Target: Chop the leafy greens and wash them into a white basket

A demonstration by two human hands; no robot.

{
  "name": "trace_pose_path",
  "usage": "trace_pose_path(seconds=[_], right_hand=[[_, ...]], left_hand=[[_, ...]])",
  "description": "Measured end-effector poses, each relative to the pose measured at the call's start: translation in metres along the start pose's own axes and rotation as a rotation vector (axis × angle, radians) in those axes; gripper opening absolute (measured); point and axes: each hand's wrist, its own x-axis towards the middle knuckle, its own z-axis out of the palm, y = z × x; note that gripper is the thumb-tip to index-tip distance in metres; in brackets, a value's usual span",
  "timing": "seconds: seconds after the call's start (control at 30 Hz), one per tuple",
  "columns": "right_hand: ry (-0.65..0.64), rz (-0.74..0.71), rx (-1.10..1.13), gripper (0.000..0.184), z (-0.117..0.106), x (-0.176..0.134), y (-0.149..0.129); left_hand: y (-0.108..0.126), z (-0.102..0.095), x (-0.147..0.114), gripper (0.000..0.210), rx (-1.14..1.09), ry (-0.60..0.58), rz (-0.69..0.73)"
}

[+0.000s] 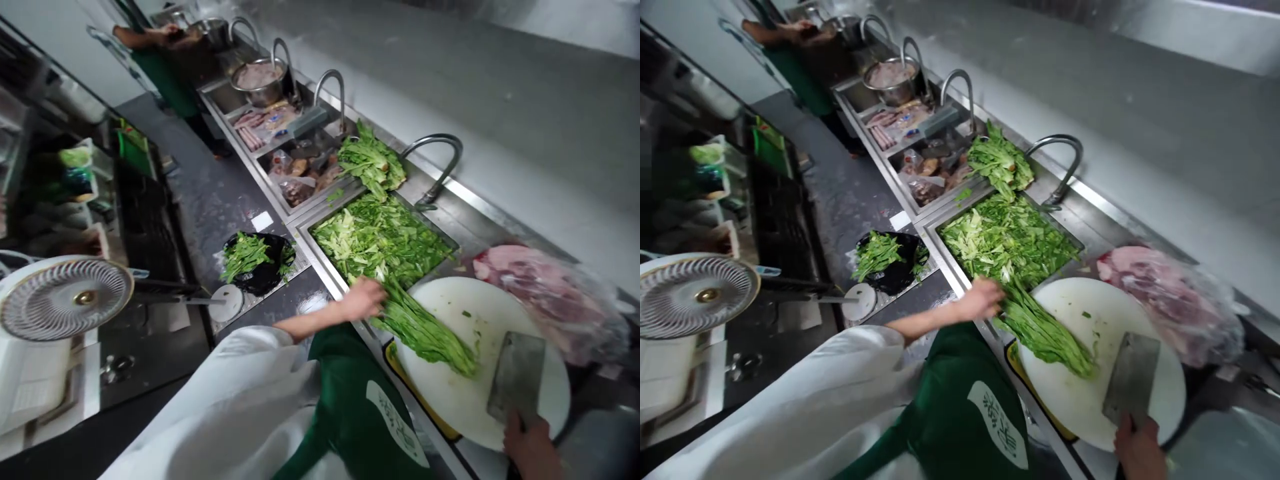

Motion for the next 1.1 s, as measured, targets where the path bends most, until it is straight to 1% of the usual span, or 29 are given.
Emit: trace_pose_path(seconds=[0.03,0.07,0.1,0.13,0.17,0.23,0.27,0.3,0.33,0.4,0.47,0.5,0.53,0.6,0.67,0.73,0.77,0.83,0.9,0.93,1.03,1.1], right_hand=[[-0.025,0.043,-0.024,0.056,0.006,0.001,0.001],[-0.054,0.073,-0.039,0.058,0.01,0.0,0.0],[-0.075,0.087,-0.054,0.058,0.012,-0.003,-0.003],[-0.086,0.086,-0.074,0.055,0.013,-0.006,-0.006],[-0.085,0.08,-0.088,0.051,0.013,-0.009,-0.01],[-0.08,0.073,-0.109,0.044,0.009,-0.015,-0.018],[-0.078,0.078,-0.112,0.042,0.007,-0.016,-0.021],[-0.086,0.087,-0.11,0.041,0.005,-0.017,-0.023],[-0.097,0.097,-0.103,0.04,0.002,-0.017,-0.024],[-0.116,0.108,-0.08,0.039,-0.001,-0.017,-0.023],[-0.122,0.105,-0.057,0.039,-0.003,-0.016,-0.02],[-0.122,0.098,-0.046,0.039,-0.003,-0.016,-0.019],[-0.125,0.093,-0.039,0.039,-0.003,-0.016,-0.017],[-0.139,0.096,-0.027,0.04,-0.004,-0.015,-0.015],[-0.158,0.119,-0.017,0.041,-0.004,-0.016,-0.015],[-0.175,0.141,-0.007,0.041,-0.004,-0.017,-0.019],[-0.182,0.142,0.0,0.041,-0.004,-0.018,-0.021],[-0.19,0.137,0.011,0.04,-0.006,-0.019,-0.027],[-0.199,0.137,0.013,0.039,-0.01,-0.02,-0.031],[-0.206,0.139,0.012,0.038,-0.013,-0.02,-0.032],[-0.219,0.145,-0.001,0.035,-0.023,-0.028,-0.034],[-0.202,0.14,-0.034,0.033,-0.029,-0.045,-0.038]], left_hand=[[0.04,0.03,0.02,0.06,0.045,-0.016,0.138],[0.074,0.056,0.036,0.081,0.107,-0.025,0.211],[0.1,0.077,0.05,0.095,0.179,-0.066,0.266],[0.118,0.093,0.063,0.098,0.246,-0.123,0.3],[0.129,0.104,0.075,0.091,0.299,-0.179,0.32],[0.134,0.112,0.101,0.065,0.363,-0.269,0.363],[0.133,0.111,0.117,0.057,0.374,-0.299,0.394],[0.132,0.109,0.133,0.053,0.378,-0.329,0.442],[0.131,0.107,0.148,0.051,0.377,-0.358,0.512],[0.133,0.103,0.173,0.049,0.361,-0.409,0.709],[0.136,0.102,0.188,0.052,0.327,-0.437,0.908],[0.136,0.103,0.192,0.056,0.304,-0.437,0.972],[0.136,0.103,0.194,0.06,0.283,-0.436,1.001],[0.13,0.102,0.191,0.074,0.268,-0.436,0.992],[0.123,0.099,0.18,0.086,0.274,-0.418,0.952],[0.117,0.096,0.162,0.088,0.259,-0.37,0.917],[0.115,0.096,0.152,0.083,0.233,-0.336,0.897],[0.114,0.1,0.133,0.065,0.156,-0.276,0.84],[0.115,0.111,0.119,0.046,0.076,-0.233,0.764],[0.115,0.117,0.114,0.04,0.038,-0.217,0.731],[0.113,0.131,0.106,0.036,-0.069,-0.149,0.691],[0.106,0.133,0.1,0.033,-0.145,-0.041,0.671]])
